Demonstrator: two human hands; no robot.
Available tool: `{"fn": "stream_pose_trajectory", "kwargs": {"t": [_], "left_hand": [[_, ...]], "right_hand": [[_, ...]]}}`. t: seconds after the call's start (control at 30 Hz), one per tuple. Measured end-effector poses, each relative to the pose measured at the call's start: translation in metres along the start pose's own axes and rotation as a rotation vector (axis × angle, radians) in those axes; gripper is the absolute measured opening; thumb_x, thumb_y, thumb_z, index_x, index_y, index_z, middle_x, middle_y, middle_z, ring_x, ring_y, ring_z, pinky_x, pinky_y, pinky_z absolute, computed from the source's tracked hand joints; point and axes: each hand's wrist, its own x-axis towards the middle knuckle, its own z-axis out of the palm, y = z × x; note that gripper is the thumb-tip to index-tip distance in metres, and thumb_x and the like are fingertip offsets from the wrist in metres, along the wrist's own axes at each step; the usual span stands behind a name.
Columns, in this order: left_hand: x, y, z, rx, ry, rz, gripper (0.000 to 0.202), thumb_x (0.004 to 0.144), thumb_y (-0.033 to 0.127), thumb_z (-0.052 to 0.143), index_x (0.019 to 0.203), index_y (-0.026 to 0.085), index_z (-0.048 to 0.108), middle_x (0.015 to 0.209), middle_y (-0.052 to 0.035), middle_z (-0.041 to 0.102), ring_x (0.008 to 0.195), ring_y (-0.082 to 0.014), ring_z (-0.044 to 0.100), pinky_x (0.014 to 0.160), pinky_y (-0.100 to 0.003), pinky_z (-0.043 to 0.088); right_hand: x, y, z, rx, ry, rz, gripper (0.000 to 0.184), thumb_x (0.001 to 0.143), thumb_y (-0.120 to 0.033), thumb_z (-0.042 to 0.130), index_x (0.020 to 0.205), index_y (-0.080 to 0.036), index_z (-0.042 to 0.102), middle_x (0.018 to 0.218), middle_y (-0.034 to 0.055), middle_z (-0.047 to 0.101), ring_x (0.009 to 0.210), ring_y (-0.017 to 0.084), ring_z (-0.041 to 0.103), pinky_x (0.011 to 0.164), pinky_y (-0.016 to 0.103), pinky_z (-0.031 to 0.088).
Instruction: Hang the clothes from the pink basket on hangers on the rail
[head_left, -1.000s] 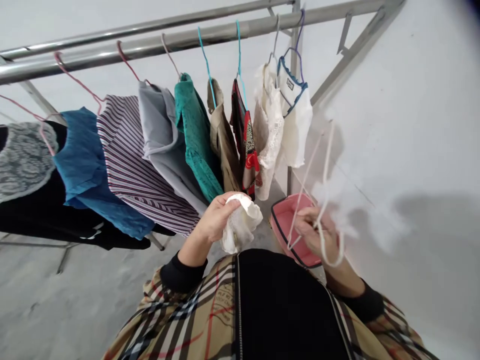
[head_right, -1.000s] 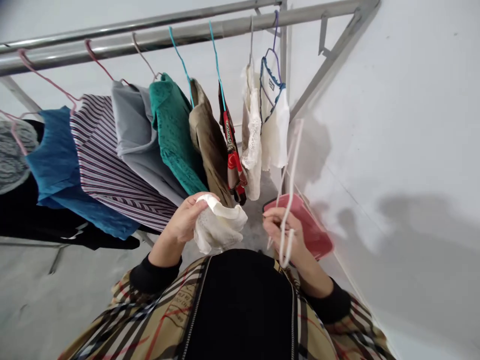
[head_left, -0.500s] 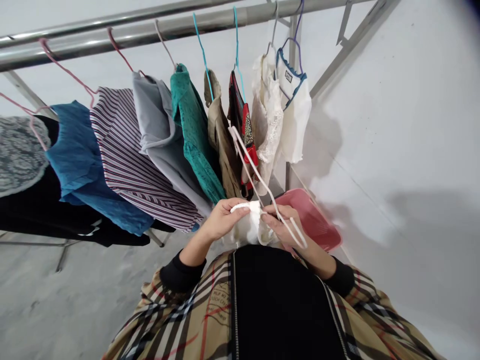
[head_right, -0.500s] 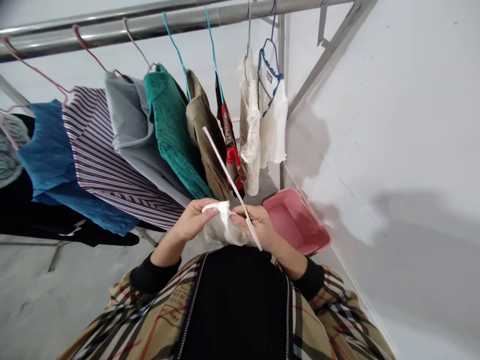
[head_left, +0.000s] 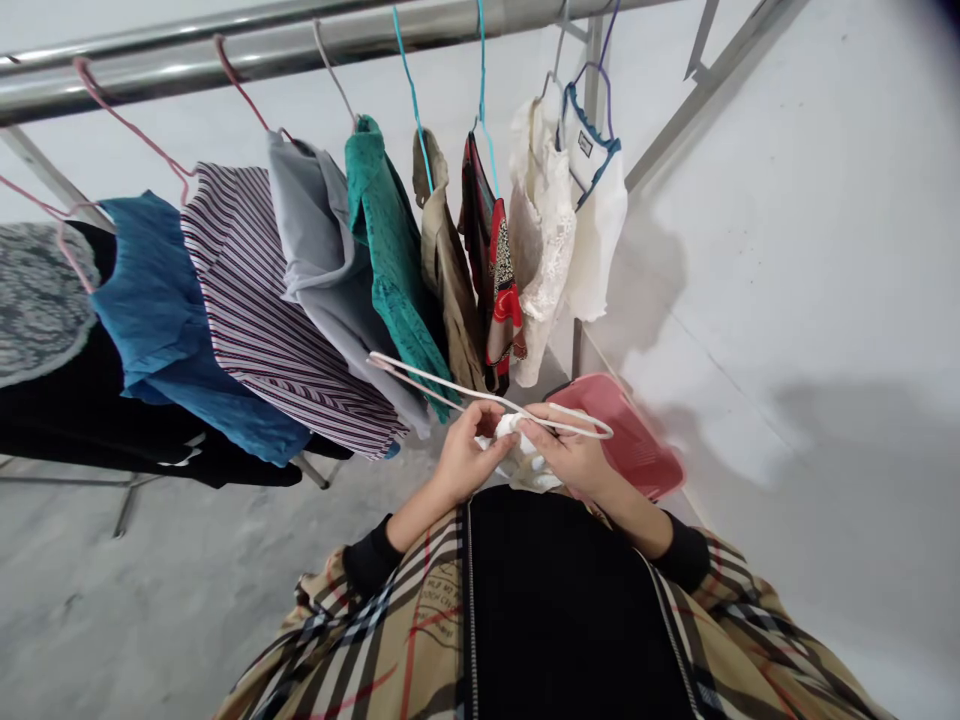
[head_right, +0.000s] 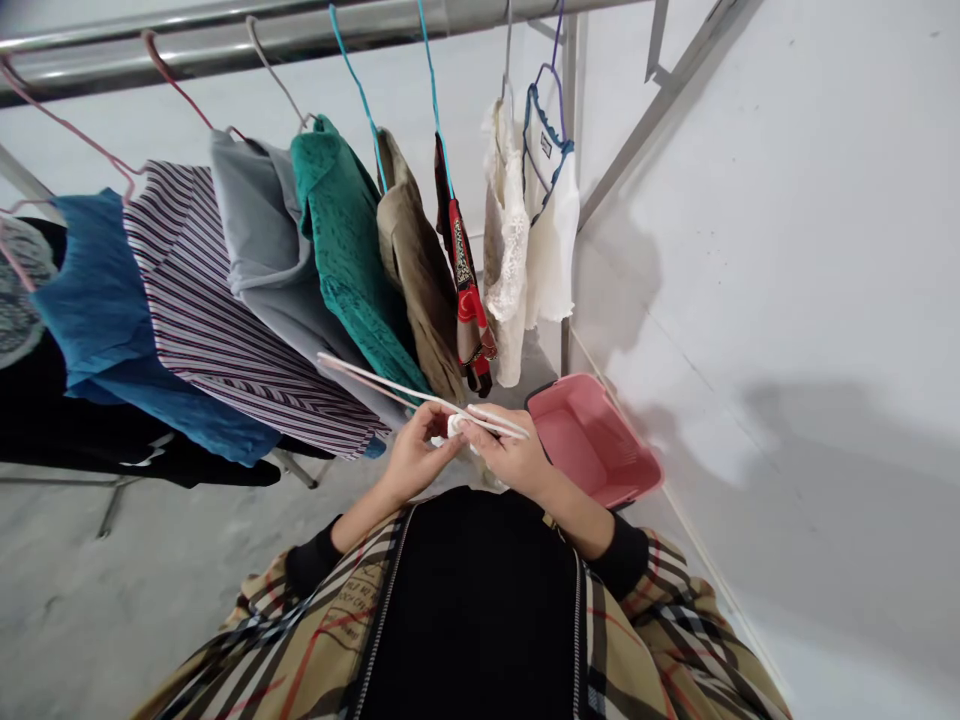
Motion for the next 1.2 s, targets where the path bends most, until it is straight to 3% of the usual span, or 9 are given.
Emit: {"fn": "stream_pose_trajectory", "kwargs": {"t": [0.17,0.37,0.47,0.57,0.7,0.83,0.93,1.03,1.2], "left_hand": [[0.002,-0.002,-0.003,-0.062,-0.003,-0.044,0.019,0.085,0.023,0.057,0.103,0.017,0.061,0.091,-0.0043,0.066,0.076,-0.0134,0.061,0.072,-0.025,0.049],[0.004,0.005,-0.005,-0.212,0.026,-0.14,0.028,0.086,0.036,0.061,0.106,0.017,0.062,0.08,-0.0012,0.063,0.067,-0.0117,0.056,0.066,-0.023,0.047],[0.005,0.007,-0.005,-0.128,0.041,-0.06,0.04,0.076,0.037,0.073,0.109,0.017,0.06,0.085,-0.0014,0.063,0.07,-0.0118,0.056,0.066,-0.023,0.046],[0.008,0.008,-0.008,0.003,0.032,-0.042,0.026,0.08,0.035,0.07,0.098,0.017,0.067,0.084,-0.003,0.066,0.073,-0.0134,0.057,0.07,-0.024,0.046],[0.011,0.009,-0.013,-0.219,-0.053,-0.205,0.03,0.083,0.043,0.065,0.093,0.015,0.069,0.085,-0.0045,0.069,0.075,-0.0148,0.059,0.071,-0.025,0.046],[0.011,0.015,-0.022,-0.434,-0.254,-0.38,0.038,0.07,0.042,0.08,0.092,0.012,0.071,0.077,-0.0015,0.068,0.069,-0.0121,0.058,0.066,-0.022,0.045],[0.01,0.02,-0.029,-0.615,-0.378,-0.585,0.038,0.064,0.039,0.085,0.085,0.01,0.071,0.067,-0.0014,0.067,0.059,-0.0111,0.058,0.06,-0.021,0.045],[0.012,0.023,-0.037,-0.816,-0.277,-0.732,0.036,0.064,0.038,0.084,0.083,0.011,0.071,0.067,-0.0037,0.069,0.057,-0.0132,0.063,0.062,-0.024,0.052],[0.017,0.019,-0.05,-0.968,0.012,-0.723,0.026,0.069,0.029,0.079,0.087,0.013,0.07,0.073,-0.0034,0.073,0.061,-0.0143,0.068,0.064,-0.025,0.057]], "right_hand": [[0.002,0.005,0.0,-0.041,0.016,-0.022,0.02,0.093,-0.03,0.055,0.09,-0.018,0.071,0.074,0.002,0.071,0.061,0.012,0.063,0.06,0.023,0.051],[0.003,0.007,0.002,-0.04,0.072,0.03,0.017,0.091,-0.03,0.058,0.091,-0.018,0.07,0.079,0.0037,0.072,0.066,0.015,0.064,0.063,0.025,0.052],[0.004,0.004,0.004,-0.028,0.02,-0.002,0.017,0.092,-0.027,0.056,0.089,-0.018,0.07,0.076,0.0032,0.071,0.064,0.014,0.064,0.064,0.025,0.052],[0.004,0.003,0.004,-0.008,0.005,0.016,0.019,0.093,-0.028,0.055,0.088,-0.018,0.07,0.076,0.0029,0.07,0.065,0.013,0.063,0.063,0.024,0.051],[0.004,0.01,0.002,-0.019,0.041,0.064,0.018,0.091,-0.03,0.057,0.089,-0.018,0.07,0.073,0.0022,0.069,0.063,0.014,0.062,0.06,0.025,0.05],[0.006,0.023,0.001,-0.033,0.103,0.055,0.018,0.09,-0.032,0.059,0.087,-0.019,0.07,0.079,0.0036,0.071,0.068,0.015,0.063,0.064,0.027,0.051],[0.006,0.03,-0.003,-0.027,0.083,0.076,0.019,0.091,-0.033,0.059,0.084,-0.019,0.068,0.077,0.0029,0.07,0.067,0.015,0.062,0.063,0.027,0.05],[0.0,0.034,-0.014,-0.027,0.104,0.076,0.021,0.091,-0.035,0.058,0.079,-0.019,0.065,0.071,0.0009,0.065,0.064,0.014,0.058,0.061,0.026,0.046],[-0.026,0.05,-0.059,0.016,0.248,0.143,0.027,0.095,-0.04,0.053,0.085,-0.02,0.068,0.063,-0.0001,0.056,0.055,0.012,0.048,0.054,0.027,0.04]]}}
